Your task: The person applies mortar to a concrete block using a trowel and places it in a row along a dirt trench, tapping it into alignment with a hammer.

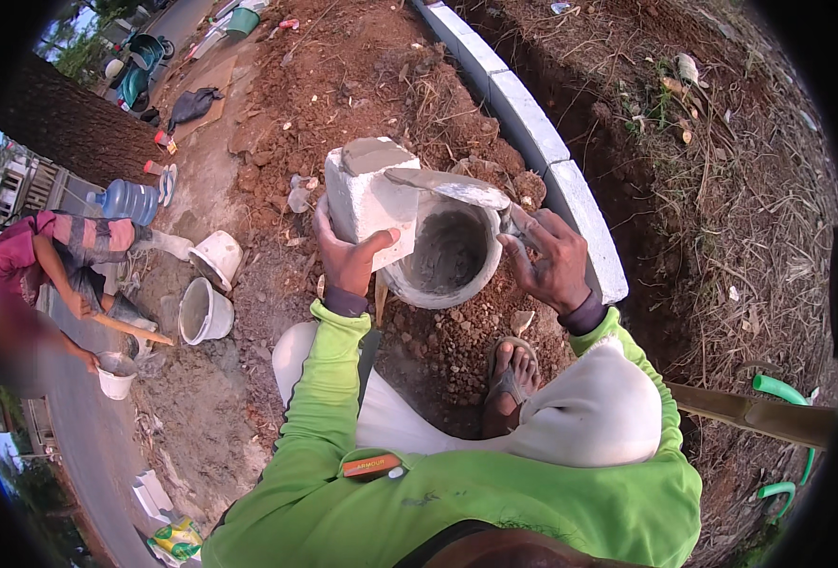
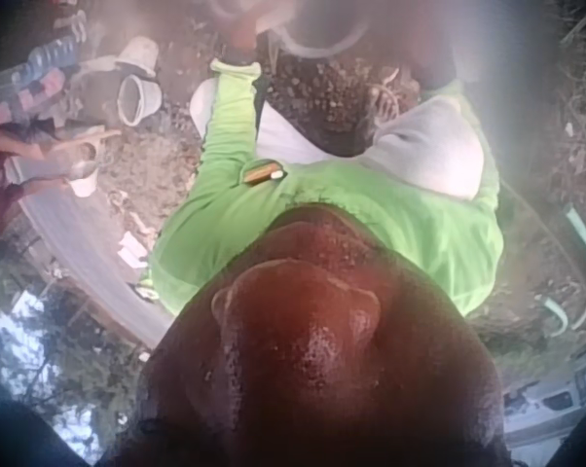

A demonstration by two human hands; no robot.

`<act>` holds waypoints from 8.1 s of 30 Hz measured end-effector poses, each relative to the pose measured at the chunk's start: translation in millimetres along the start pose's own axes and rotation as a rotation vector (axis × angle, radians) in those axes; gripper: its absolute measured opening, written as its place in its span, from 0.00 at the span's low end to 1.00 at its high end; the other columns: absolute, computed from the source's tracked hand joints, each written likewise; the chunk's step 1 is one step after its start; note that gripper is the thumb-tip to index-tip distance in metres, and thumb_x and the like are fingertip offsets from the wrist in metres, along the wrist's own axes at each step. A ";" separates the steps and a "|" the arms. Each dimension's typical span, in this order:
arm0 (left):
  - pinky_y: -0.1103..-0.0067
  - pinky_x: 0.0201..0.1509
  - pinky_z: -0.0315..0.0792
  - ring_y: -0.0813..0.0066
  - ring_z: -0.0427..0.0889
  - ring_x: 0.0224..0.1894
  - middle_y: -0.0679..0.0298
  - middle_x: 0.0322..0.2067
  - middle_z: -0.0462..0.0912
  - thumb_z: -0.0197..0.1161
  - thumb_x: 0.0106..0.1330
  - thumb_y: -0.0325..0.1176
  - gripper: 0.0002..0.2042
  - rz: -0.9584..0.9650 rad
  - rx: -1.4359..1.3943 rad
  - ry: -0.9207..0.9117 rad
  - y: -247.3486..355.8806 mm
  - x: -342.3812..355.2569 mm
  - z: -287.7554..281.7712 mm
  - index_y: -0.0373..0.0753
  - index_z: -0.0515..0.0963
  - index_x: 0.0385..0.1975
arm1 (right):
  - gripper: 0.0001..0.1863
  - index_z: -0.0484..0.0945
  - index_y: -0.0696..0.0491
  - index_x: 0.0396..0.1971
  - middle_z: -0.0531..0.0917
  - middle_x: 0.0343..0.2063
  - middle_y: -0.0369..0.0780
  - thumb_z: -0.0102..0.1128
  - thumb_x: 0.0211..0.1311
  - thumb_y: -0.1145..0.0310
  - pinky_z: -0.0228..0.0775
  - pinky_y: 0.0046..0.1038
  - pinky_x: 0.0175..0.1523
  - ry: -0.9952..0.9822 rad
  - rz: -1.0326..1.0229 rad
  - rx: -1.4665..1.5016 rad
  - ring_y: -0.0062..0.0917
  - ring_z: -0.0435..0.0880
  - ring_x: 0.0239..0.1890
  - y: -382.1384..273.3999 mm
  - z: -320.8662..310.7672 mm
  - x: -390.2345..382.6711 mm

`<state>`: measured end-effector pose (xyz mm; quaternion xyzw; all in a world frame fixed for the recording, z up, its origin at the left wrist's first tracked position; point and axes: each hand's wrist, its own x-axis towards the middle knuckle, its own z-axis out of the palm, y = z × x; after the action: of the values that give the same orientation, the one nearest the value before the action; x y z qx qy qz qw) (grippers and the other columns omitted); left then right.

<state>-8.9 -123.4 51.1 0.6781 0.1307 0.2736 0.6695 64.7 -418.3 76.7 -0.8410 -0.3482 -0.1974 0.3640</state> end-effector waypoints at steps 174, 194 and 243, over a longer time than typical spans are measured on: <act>0.67 0.67 0.72 0.58 0.80 0.58 0.46 0.57 0.76 0.54 0.79 0.37 0.25 -0.337 0.268 -0.508 -51.4 52.7 4.2 0.25 0.64 0.67 | 0.53 0.73 0.45 0.65 0.86 0.49 0.45 0.84 0.29 0.57 0.77 0.41 0.60 -0.432 1.149 -0.443 0.42 0.85 0.53 203.7 -85.1 -269.3; 0.66 0.67 0.71 0.57 0.80 0.59 0.46 0.58 0.77 0.54 0.78 0.36 0.24 -0.319 0.243 -0.495 -51.5 55.3 0.5 0.26 0.66 0.66 | 0.52 0.72 0.42 0.65 0.84 0.51 0.44 0.82 0.29 0.56 0.76 0.45 0.59 -0.403 1.154 -0.531 0.43 0.82 0.56 195.3 -92.4 -259.6; 0.62 0.56 0.81 0.60 0.85 0.51 0.56 0.51 0.83 0.60 0.68 0.24 0.20 -0.946 -0.273 -0.228 -146.6 20.0 -46.0 0.34 0.72 0.59 | 0.35 0.69 0.53 0.67 0.79 0.61 0.45 0.54 0.65 0.46 0.69 0.46 0.67 0.529 0.968 1.670 0.41 0.80 0.59 150.7 -38.3 -149.2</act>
<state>10.0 -63.9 -90.7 0.4765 0.3126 -0.1208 0.8128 70.2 -587.1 -57.0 -0.2961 0.0969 0.0992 0.9451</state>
